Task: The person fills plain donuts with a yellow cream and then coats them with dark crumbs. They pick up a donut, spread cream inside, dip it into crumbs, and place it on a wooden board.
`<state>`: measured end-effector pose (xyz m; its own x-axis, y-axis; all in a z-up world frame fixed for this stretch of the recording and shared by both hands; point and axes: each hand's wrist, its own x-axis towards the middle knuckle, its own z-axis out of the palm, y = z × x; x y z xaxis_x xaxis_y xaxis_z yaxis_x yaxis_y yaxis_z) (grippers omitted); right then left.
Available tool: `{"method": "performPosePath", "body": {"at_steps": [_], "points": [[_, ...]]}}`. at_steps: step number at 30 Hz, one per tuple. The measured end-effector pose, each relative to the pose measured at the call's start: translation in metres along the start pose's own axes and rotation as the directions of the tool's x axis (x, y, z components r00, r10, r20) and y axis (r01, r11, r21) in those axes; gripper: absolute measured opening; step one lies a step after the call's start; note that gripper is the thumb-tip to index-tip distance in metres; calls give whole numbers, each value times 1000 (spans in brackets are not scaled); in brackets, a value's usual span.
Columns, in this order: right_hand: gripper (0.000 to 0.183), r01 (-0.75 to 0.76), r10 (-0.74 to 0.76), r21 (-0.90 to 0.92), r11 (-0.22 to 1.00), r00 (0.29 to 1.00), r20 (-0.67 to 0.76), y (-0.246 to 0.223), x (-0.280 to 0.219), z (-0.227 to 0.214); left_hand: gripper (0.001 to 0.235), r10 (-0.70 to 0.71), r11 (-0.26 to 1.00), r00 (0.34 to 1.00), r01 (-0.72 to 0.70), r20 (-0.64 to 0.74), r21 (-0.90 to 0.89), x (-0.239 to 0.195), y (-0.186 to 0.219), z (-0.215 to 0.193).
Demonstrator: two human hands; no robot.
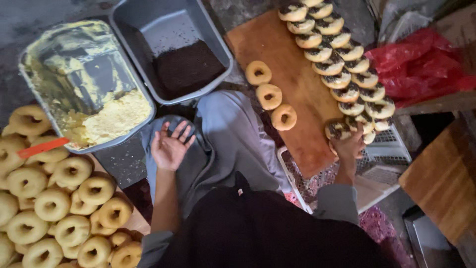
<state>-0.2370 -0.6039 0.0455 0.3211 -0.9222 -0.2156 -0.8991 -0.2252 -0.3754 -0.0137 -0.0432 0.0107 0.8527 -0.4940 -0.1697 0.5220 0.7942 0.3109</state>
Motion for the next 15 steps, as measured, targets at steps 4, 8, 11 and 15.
{"method": "performPosePath", "body": {"at_steps": [4,8,11,15], "points": [[113,-38,26,-168,985,997,-72,-11,-3,15,44,13,1000,1000,-12,6,-7,-1,-2,-3],[102,60,-55,91,994,997,-58,-50,-14,85,42,12,1000,1000,-11,28,-21,3,-5,-14],[94,171,-228,337,926,964,138,-80,-25,135,39,-2,997,1000,3,25,-71,1,-8,-27],[83,39,-121,654,756,989,81,-139,-24,151,36,63,998,998,-63,11,-19,0,-16,-37]]}}
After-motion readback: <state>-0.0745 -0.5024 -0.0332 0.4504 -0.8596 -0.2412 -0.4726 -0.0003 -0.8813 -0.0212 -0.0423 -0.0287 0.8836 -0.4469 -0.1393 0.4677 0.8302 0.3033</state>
